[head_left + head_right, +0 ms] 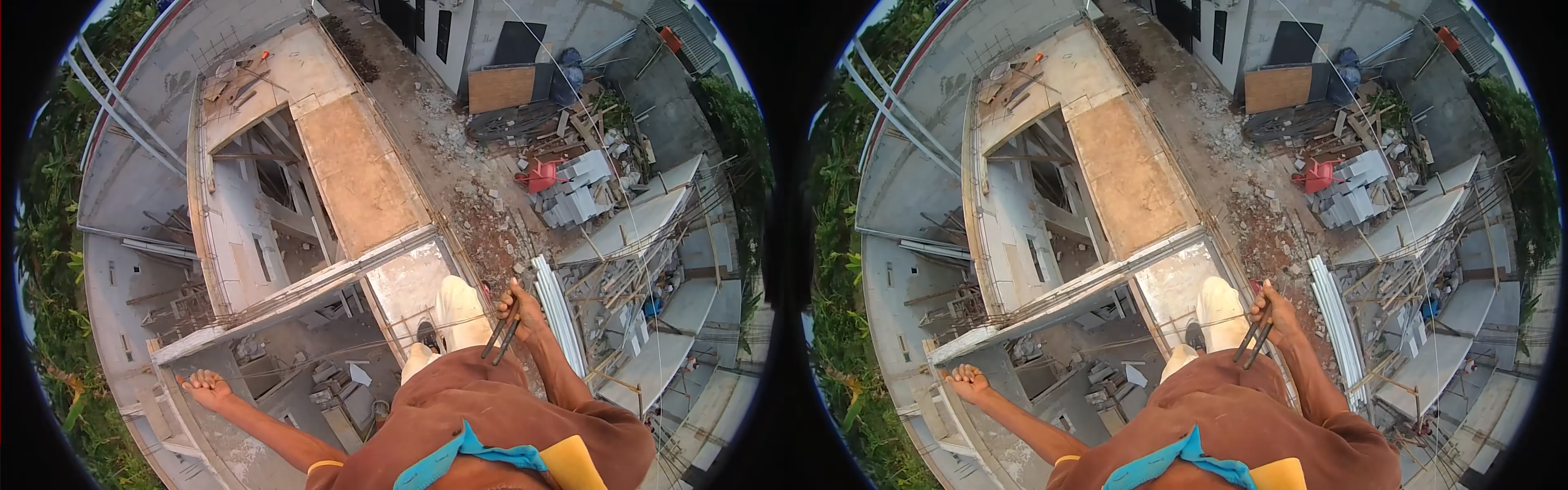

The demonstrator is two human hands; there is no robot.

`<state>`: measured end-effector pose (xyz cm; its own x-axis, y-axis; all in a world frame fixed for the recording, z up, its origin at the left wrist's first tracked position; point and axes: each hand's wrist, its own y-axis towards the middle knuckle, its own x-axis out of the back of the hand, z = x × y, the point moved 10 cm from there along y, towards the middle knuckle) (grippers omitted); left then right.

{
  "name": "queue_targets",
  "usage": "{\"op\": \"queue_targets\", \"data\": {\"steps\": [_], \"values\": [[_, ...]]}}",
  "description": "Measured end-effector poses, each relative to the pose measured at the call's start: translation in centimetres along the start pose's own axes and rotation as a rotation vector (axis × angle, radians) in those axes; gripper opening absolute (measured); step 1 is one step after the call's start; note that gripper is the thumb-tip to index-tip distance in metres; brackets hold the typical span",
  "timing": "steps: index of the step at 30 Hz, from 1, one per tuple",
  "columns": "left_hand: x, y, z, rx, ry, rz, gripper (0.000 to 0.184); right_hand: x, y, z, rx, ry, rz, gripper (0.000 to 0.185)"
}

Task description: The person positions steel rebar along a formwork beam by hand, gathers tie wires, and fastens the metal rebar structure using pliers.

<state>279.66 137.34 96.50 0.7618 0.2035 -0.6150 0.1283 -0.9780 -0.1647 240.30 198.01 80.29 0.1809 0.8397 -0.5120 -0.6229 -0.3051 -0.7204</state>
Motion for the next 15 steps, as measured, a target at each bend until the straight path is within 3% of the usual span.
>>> {"op": "queue_targets", "data": {"steps": [4, 8, 11, 13, 14, 15], "values": [[-12.4, 3.6, -0.3, -0.076, -0.124, 0.302, 0.031, -4.9, 7.4, 1.9, -0.041, -0.196, -0.053, 0.031], [-26.1, 7.8, 1.6, -0.212, -0.168, 0.443, 0.030, -9.9, 18.3, 3.4, -0.138, -0.418, -0.018, 0.035], [-38.7, 7.9, 3.9, -0.379, -0.225, 0.554, 0.026, -12.3, 29.7, 6.0, -0.188, -0.825, -0.060, 0.037], [-46.9, 8.4, 6.4, -0.617, 0.021, 0.586, 0.024, -15.9, 39.5, 10.6, -0.120, -0.935, -0.063, 0.033], [-50.8, 9.8, 10.2, -0.636, 0.001, 0.599, 0.024, -18.4, 45.5, 12.6, -0.061, -1.053, -0.056, 0.029], [-53.8, 11.3, 13.8, -0.603, 0.239, 0.578, 0.025, -13.8, 42.5, 7.4, -0.175, -1.149, -0.110, 0.025]]}}
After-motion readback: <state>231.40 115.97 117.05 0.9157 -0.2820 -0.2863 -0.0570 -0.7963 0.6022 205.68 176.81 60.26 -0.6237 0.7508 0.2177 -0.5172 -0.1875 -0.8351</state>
